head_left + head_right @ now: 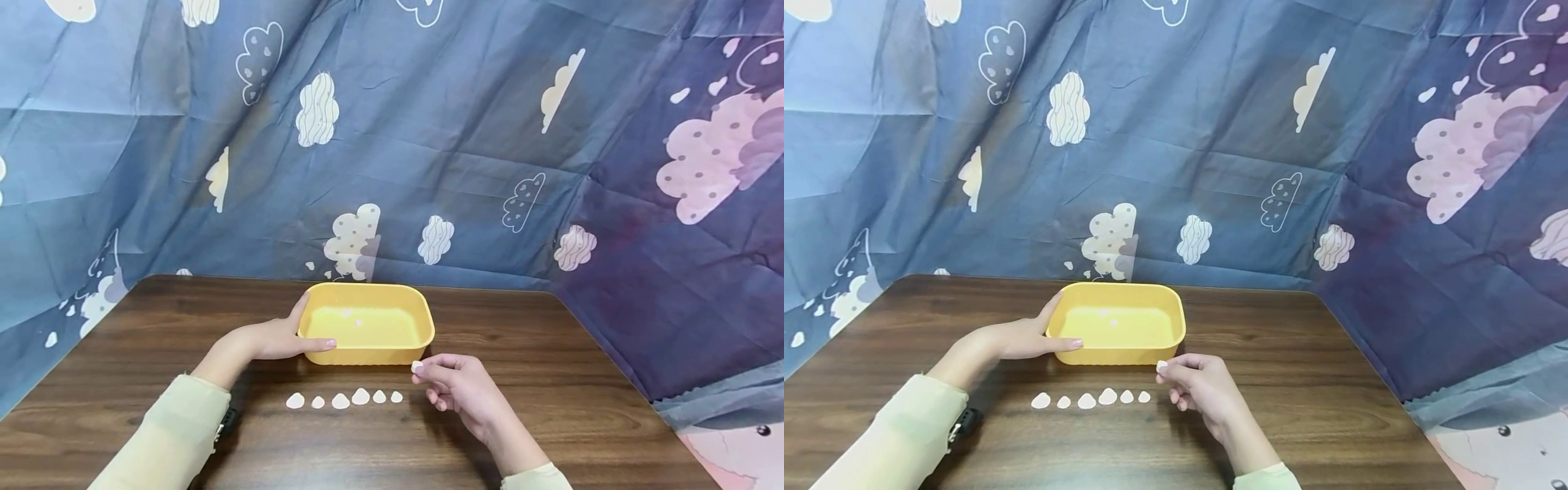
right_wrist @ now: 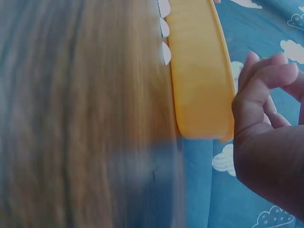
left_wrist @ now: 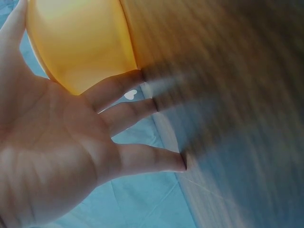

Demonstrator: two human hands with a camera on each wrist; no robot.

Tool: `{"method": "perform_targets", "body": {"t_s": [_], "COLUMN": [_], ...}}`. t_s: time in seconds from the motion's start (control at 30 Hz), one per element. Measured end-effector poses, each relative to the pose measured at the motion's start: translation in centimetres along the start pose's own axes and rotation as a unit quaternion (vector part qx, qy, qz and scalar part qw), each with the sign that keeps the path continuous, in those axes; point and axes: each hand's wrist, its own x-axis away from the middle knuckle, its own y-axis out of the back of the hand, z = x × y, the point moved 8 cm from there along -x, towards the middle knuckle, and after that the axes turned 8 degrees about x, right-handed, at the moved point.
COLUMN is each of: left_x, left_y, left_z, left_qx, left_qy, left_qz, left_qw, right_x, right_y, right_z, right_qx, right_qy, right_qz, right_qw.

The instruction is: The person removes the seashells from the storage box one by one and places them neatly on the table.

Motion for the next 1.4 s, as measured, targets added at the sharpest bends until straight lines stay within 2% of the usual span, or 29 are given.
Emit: {"method": "perform_targets", "body": {"t_s": [0.17,0.3,0.53,0.73,1.4], "left_x": [-0.1,-0.2,0.0,0.1,0.0], "left_y": [0.0,0.1,0.0,-0.1,-0.2], "left_z": [-0.3,-0.3,0.0,0.0,-0.1], "left_qx": [-0.004,-0.002,-0.004,-0.003,-0.005], "left_qy": [-0.004,-0.004,0.007,0.003,-0.004], "left_qz": [-0.002,-0.001,0.002,0.005,0.001], "left_qw": [1.0,1.0,1.0,1.0,1.0], "right_x": [0.2,0.2,-0.1,-0.2,-0.3], "right_y": [0.2,0.5,0.8,1.0,0.7], "right_z": [-0.6,-1.2,-2.4,-3.0,-3.2], "right_qx": [0.025,0.048,0.071,0.072,0.102], "right_qy": [-0.013,-0.028,-0.051,-0.061,-0.069], "right_qz": [0.039,0.045,0.045,0.043,0.014], "right_qw": [0.999,0.997,0.995,0.995,0.992]}}
